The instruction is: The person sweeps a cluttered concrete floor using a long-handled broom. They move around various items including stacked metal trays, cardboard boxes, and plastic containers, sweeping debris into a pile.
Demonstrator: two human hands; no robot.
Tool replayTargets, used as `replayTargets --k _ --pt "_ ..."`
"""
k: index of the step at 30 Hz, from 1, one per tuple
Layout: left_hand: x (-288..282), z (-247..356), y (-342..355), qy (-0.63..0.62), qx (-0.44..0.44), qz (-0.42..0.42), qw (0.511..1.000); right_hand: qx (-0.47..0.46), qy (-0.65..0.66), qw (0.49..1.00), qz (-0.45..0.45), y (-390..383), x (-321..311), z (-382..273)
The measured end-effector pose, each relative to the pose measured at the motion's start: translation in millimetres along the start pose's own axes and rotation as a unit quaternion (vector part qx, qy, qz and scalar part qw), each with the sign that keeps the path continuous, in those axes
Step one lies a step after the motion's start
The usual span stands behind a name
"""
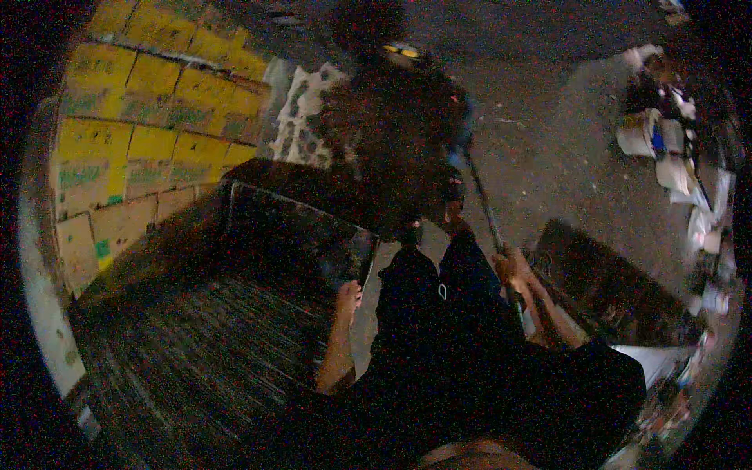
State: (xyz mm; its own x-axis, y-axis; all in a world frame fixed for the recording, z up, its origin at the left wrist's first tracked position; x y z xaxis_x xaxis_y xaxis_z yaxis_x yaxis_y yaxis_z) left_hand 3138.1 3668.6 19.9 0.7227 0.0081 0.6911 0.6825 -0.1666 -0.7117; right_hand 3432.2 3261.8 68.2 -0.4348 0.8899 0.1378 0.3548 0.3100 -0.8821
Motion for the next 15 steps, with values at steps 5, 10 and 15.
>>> replayTargets --k 5,10,15 --pt "26 20 60 0.529 0.113 0.343 0.768 -0.136 -0.237 0.943 -0.19 195 144 -173" --pt "58 3 127 0.227 0.154 0.217 0.937 -0.205 -0.205 0.878 -0.381 347 199 -336" --pt "82 6 142 0.499 0.122 0.346 0.785 -0.003 -0.019 0.971 -0.239 352 -17 -301"
Point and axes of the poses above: each hand's wrist, its own y-axis towards the middle knuckle, its own x-axis out of the palm, z = x × y, the point moved 6 cm from there along y, towards the middle knuckle, and after that the axes turned 1 degree about y, right-handed, at the moved point
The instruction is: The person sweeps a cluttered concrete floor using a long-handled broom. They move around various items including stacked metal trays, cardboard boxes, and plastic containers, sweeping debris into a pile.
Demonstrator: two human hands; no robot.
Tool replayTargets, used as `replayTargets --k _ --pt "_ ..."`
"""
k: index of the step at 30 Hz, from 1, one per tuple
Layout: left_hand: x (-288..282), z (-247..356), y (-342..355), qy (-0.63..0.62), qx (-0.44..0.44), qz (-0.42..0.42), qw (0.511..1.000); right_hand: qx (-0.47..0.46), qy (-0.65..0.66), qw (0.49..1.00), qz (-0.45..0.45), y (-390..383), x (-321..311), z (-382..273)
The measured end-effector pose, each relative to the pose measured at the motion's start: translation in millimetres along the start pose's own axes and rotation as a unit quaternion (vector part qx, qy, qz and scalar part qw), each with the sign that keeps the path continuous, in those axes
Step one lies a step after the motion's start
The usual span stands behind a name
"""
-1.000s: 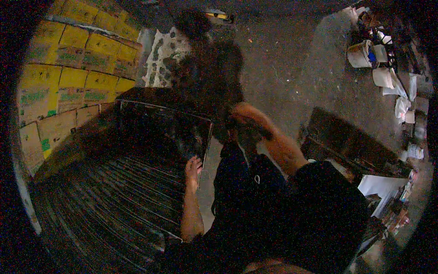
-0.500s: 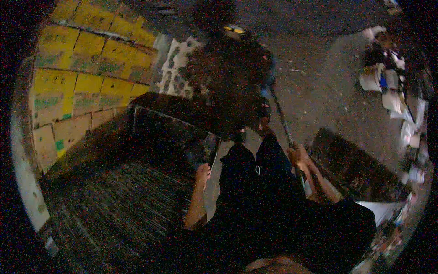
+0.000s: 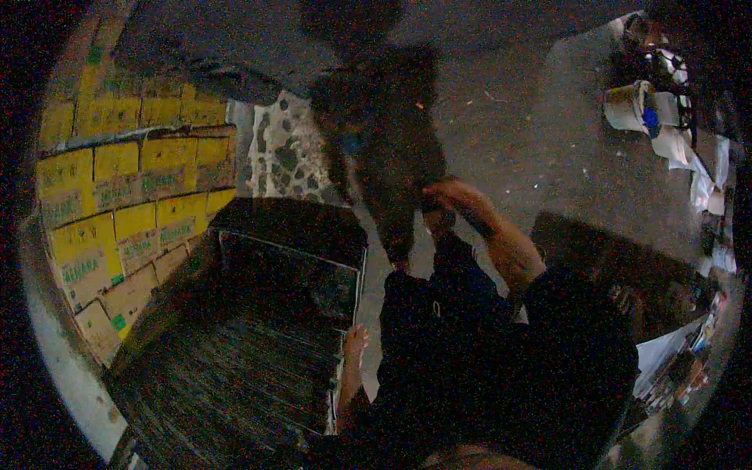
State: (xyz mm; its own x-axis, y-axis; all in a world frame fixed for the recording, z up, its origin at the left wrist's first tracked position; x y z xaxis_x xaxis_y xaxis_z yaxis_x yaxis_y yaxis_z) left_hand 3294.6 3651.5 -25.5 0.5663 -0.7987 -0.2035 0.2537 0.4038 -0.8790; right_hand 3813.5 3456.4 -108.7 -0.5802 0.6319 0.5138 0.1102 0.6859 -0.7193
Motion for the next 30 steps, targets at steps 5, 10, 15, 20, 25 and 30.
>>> replayTargets --k 5,10,15,20,25,30 --pt "58 72 34 -0.221 -0.008 -0.191 0.956 0.063 0.269 0.949 0.153 -145 -164 55" --pt "94 174 86 -0.133 -0.038 -0.147 0.979 0.037 -0.058 0.932 0.357 -162 -121 -15" --pt "97 287 91 0.143 0.03 -0.096 0.985 -0.037 0.024 0.948 0.316 -62 -110 -131" --pt "29 284 122 0.108 0.019 -0.088 0.99 -0.043 0.166 0.933 0.317 -74 -125 -55" --pt "-77 211 146 -0.228 -0.223 -0.358 0.878 -0.038 0.315 0.894 0.316 -178 -3 70" --pt "-174 225 196 0.056 -0.189 -0.154 0.968 0.058 0.143 0.87 0.467 -207 136 45"
Point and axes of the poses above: each hand's wrist, its own y-axis towards the middle knuckle, its own x-axis out of the palm, z = x × y, the point moved 6 cm from there along y, towards the middle knuckle, and after that the axes turned 1 degree about y, right-handed, at the moved point
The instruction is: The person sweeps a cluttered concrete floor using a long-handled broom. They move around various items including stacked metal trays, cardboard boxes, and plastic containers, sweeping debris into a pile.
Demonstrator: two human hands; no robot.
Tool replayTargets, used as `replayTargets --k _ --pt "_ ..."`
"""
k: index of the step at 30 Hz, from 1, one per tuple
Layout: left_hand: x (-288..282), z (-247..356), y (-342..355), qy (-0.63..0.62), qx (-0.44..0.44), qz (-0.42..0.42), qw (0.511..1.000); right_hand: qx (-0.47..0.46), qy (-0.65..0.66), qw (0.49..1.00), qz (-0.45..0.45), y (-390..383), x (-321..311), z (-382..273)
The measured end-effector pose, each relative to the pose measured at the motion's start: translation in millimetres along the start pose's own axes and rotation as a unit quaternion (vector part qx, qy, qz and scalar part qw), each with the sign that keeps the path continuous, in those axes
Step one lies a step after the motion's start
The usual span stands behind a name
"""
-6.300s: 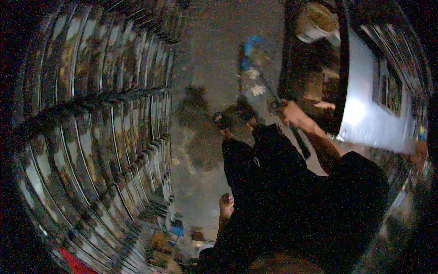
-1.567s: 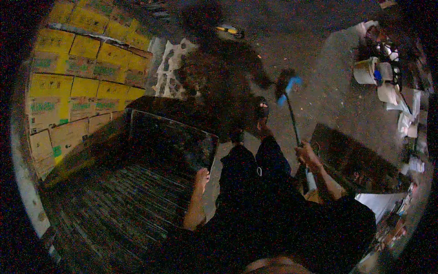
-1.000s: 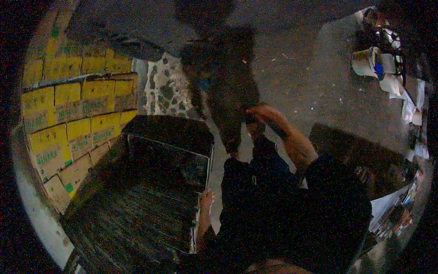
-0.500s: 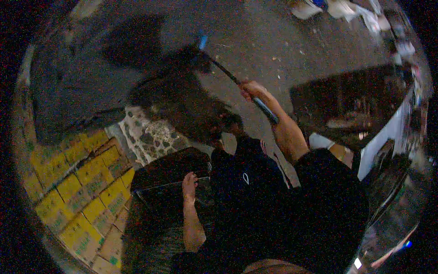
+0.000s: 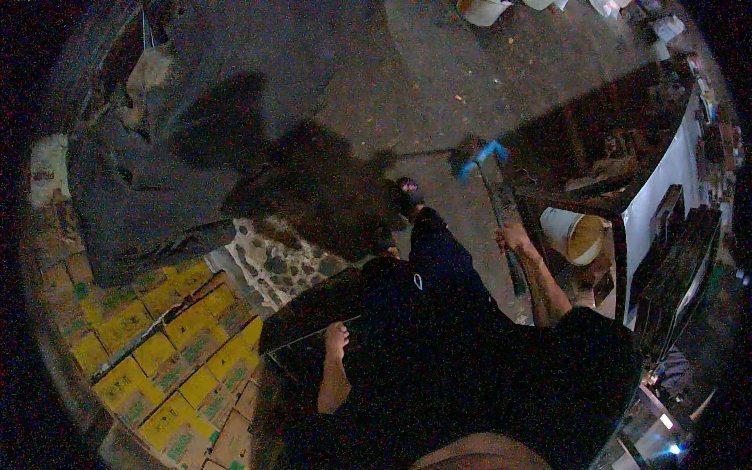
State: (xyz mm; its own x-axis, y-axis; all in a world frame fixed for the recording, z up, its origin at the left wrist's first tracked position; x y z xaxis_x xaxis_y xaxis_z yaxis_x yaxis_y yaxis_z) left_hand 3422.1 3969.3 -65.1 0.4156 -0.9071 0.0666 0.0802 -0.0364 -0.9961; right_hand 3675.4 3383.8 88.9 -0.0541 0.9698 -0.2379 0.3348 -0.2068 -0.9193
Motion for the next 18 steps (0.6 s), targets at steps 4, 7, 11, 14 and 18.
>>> replayTargets --k 4,7,11,14,18 --pt "4 104 -39 -0.104 0.133 -0.115 0.979 -0.122 -0.108 0.986 -0.046 -52 104 -50" --pt "12 201 -63 -0.049 0.149 -0.081 0.984 -0.239 -0.141 0.95 -0.147 -30 210 -124" --pt "41 302 -81 0.115 0.233 0.03 0.965 -0.213 -0.135 0.918 -0.306 37 313 -207" --pt "29 341 -87 0.095 0.27 0.062 0.956 -0.048 -0.063 0.962 -0.262 65 293 -212" --pt "-49 345 -45 -0.112 0.097 -0.181 0.972 0.061 0.106 0.972 -0.201 30 216 -178"
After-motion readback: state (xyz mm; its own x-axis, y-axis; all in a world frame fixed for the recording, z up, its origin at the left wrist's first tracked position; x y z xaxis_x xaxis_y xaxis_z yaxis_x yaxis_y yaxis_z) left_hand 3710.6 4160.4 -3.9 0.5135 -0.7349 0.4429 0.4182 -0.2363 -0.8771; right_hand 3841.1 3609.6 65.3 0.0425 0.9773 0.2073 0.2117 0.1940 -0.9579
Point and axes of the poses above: each hand's wrist, its own y-axis towards the middle knuckle, its own x-axis out of the palm, z = x × y, the point moved 6 cm from there along y, towards the middle knuckle, and after that the axes turned 1 degree about y, right-handed, at the moved point
